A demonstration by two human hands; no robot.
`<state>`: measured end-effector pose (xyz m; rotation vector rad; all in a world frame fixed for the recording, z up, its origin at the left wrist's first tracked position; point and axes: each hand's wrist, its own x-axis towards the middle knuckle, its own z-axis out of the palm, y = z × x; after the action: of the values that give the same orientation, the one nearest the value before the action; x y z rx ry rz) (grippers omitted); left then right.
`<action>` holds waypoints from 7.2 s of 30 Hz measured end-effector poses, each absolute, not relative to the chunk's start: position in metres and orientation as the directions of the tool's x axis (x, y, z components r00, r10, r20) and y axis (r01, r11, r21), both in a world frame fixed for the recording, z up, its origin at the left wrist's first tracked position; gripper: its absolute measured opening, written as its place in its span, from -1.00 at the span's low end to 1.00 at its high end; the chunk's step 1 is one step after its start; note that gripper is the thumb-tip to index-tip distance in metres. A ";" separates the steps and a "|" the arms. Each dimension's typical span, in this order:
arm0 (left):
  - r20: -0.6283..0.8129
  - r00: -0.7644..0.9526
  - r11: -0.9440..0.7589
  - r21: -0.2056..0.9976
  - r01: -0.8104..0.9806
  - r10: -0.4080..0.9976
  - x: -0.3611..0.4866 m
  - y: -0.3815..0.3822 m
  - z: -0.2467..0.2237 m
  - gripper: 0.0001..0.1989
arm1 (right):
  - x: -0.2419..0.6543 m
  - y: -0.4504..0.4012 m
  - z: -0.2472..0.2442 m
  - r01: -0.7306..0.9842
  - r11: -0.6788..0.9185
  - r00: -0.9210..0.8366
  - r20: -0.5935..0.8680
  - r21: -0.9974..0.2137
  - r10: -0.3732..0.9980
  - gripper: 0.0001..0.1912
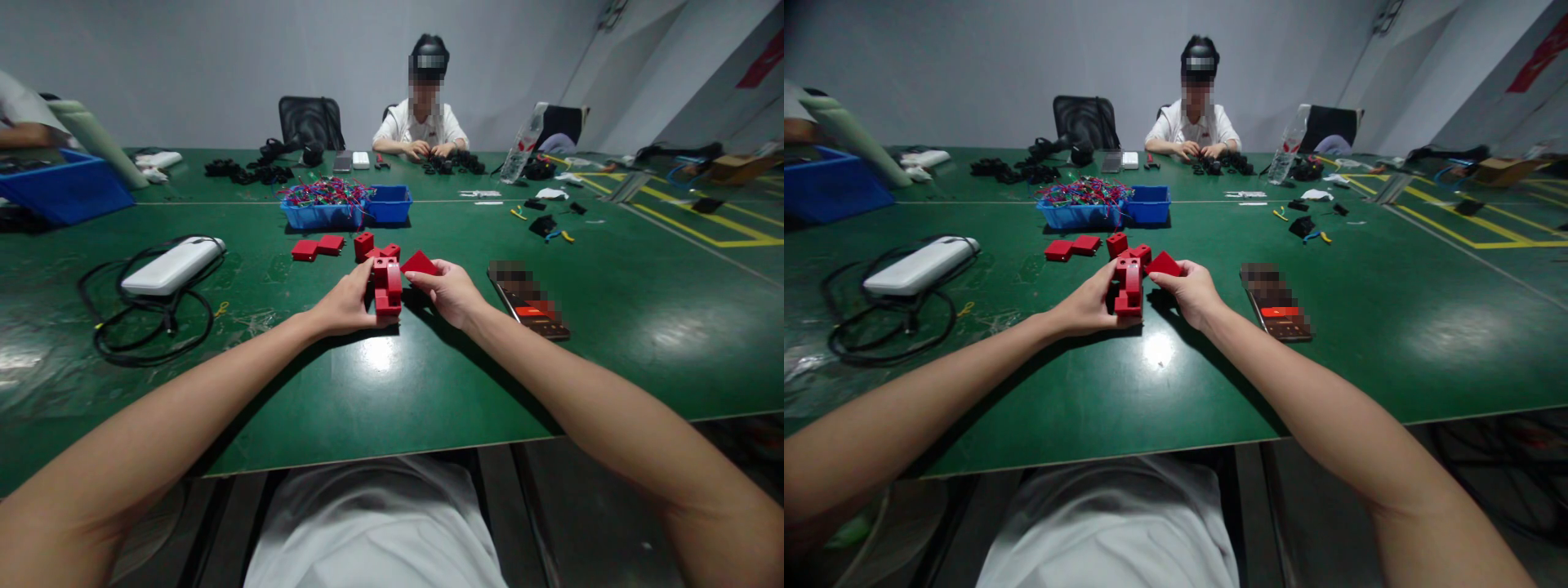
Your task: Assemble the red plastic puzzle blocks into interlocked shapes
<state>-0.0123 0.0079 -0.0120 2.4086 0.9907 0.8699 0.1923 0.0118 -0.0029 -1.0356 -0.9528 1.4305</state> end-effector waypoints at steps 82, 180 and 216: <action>0.387 0.562 -0.671 0.554 0.492 0.731 -0.012 0.008 -0.013 -0.12 | 0.192 0.010 -0.001 -0.278 -0.117 -0.073 -0.101 -0.953 0.992 -0.62; 0.368 0.580 -0.676 0.531 0.511 0.727 -0.011 0.008 -0.011 -0.21 | 0.190 0.008 0.003 -0.251 -0.170 -0.181 -0.127 -0.953 0.975 -0.75; 0.355 0.575 -0.665 0.536 0.521 0.737 -0.011 0.006 -0.010 -0.19 | 0.190 0.007 -0.001 -0.107 -0.078 -0.018 -0.077 -0.991 0.997 -0.44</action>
<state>-0.0109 0.0065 -0.0102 2.4363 1.0191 0.7989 0.1898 0.0070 -0.0014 -1.1784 -1.1012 1.3252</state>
